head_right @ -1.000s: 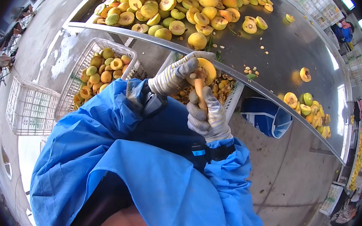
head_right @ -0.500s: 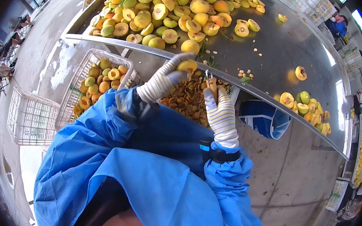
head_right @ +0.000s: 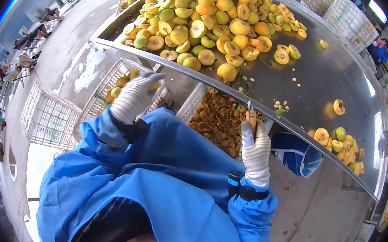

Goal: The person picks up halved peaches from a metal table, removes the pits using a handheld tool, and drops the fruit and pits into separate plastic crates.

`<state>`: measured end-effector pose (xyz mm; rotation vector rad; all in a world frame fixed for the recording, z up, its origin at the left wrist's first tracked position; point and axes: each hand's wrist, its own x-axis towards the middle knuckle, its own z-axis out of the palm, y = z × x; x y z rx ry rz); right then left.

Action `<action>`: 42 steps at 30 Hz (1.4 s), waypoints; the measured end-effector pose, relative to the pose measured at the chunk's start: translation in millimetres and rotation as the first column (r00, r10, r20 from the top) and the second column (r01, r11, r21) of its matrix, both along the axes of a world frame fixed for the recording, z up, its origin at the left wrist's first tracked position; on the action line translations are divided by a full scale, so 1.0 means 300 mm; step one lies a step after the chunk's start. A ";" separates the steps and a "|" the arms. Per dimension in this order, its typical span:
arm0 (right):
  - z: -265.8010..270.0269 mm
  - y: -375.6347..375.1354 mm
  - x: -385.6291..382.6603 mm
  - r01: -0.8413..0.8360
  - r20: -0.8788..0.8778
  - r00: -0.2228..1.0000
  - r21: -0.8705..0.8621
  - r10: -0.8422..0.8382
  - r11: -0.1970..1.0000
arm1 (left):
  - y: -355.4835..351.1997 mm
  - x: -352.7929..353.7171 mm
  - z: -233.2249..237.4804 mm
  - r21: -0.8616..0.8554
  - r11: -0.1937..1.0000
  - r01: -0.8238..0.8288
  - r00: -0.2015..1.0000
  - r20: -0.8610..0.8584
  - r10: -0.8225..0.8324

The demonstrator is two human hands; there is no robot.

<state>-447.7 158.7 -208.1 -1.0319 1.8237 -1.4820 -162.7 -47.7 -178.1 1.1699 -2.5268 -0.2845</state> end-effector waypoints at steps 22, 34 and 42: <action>0.011 -0.020 0.052 -0.085 -0.113 0.990 0.028 0.088 0.996 | -0.586 -0.285 -0.077 -0.160 0.981 -0.111 0.960 -0.273 0.064; 0.007 -0.052 0.133 -0.133 -0.160 0.981 -0.163 0.106 0.978 | 0.089 -0.371 -0.016 0.507 0.078 0.859 0.408 -0.767 0.495; -0.016 -0.037 0.137 -0.105 -0.180 0.980 -0.105 0.085 0.989 | 0.170 -0.408 -0.063 0.494 0.052 0.868 0.429 -0.797 0.426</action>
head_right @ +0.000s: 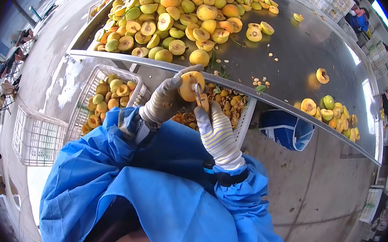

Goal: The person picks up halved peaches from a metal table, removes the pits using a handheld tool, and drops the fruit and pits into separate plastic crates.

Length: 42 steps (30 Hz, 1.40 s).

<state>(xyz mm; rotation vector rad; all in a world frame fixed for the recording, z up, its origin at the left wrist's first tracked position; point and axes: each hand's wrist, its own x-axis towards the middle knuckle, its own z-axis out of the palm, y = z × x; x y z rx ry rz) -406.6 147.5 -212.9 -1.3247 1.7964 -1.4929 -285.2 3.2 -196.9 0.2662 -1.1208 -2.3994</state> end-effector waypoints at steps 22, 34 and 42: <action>-0.004 -0.010 0.026 0.150 -0.611 0.791 0.204 0.007 0.967 | 0.025 -0.050 -0.046 0.174 0.975 -0.136 0.991 0.033 0.132; 0.078 0.007 -0.001 -0.522 0.864 0.494 0.200 0.103 0.829 | 0.025 -0.035 -0.051 -0.149 0.961 -0.235 0.967 0.061 0.246; 0.068 -0.001 0.031 -0.434 0.589 0.774 0.225 0.233 0.872 | 0.003 -0.033 -0.079 -0.106 0.989 -0.101 0.992 0.061 0.108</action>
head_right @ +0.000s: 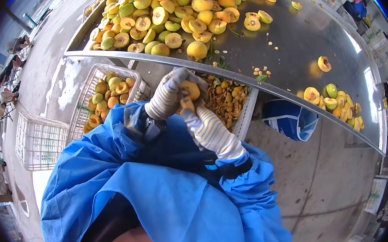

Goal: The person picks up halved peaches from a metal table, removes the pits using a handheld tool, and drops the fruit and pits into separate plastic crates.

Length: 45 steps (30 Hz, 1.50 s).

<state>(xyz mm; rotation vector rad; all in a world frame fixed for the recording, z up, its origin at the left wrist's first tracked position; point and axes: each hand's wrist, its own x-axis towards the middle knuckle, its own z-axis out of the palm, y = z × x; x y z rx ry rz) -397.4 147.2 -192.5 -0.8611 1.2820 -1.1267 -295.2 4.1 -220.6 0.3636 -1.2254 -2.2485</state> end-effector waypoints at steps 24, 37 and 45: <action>-0.113 0.050 -0.198 0.140 -0.864 0.465 -0.145 -0.194 0.979 | -0.110 0.084 0.026 0.003 0.986 -0.167 0.984 0.059 0.167; -0.074 0.025 -0.166 0.052 -0.850 0.513 -0.106 -0.117 0.993 | -0.462 0.423 0.185 -0.982 0.079 0.172 0.366 0.138 0.920; -0.048 0.018 -0.139 0.021 -0.872 0.490 0.029 0.015 0.999 | -0.785 -0.070 0.187 -0.905 0.276 0.324 0.295 0.374 0.879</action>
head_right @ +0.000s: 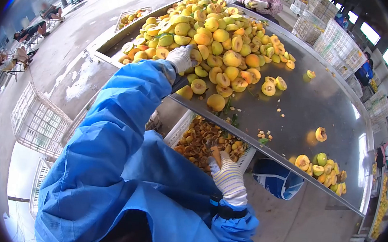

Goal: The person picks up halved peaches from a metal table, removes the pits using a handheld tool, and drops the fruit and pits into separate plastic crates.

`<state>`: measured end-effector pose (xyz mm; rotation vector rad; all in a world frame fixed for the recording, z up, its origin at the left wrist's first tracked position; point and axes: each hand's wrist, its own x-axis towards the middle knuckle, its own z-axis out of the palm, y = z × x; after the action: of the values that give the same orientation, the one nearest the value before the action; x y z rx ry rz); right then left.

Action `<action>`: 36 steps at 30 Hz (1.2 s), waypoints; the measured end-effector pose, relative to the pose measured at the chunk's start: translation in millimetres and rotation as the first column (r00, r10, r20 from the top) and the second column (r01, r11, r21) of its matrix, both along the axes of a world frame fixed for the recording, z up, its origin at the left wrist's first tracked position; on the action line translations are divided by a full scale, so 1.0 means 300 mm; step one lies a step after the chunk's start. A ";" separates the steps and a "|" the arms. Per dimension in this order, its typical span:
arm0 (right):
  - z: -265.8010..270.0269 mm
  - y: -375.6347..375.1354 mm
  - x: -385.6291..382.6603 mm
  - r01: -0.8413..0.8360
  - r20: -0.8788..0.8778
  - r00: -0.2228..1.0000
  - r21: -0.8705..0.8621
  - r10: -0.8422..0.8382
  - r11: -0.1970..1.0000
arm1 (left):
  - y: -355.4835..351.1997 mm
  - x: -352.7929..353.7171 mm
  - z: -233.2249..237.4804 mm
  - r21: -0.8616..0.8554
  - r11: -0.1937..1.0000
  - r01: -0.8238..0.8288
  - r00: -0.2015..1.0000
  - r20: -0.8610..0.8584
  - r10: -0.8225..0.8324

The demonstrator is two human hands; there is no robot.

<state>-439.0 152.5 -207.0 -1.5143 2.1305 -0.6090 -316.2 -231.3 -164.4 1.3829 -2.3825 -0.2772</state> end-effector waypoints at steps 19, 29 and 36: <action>0.029 -0.052 0.115 0.095 0.144 0.989 -0.586 -0.011 0.804 | 0.611 0.081 -0.099 0.376 0.371 0.849 0.084 -0.790 0.607; -0.024 -0.048 0.125 0.020 -0.209 0.967 -0.504 -0.145 0.864 | 0.785 0.050 -0.176 0.417 0.474 0.775 0.244 -0.890 0.385; -0.022 -0.043 0.118 0.041 -0.268 0.953 -0.344 -0.140 0.938 | 0.801 0.054 -0.163 0.437 0.464 0.771 0.283 -0.887 0.364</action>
<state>-403.7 139.6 -213.6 -1.7843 2.4242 -0.8663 -300.0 9.0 -213.4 0.5416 -1.1879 -2.0522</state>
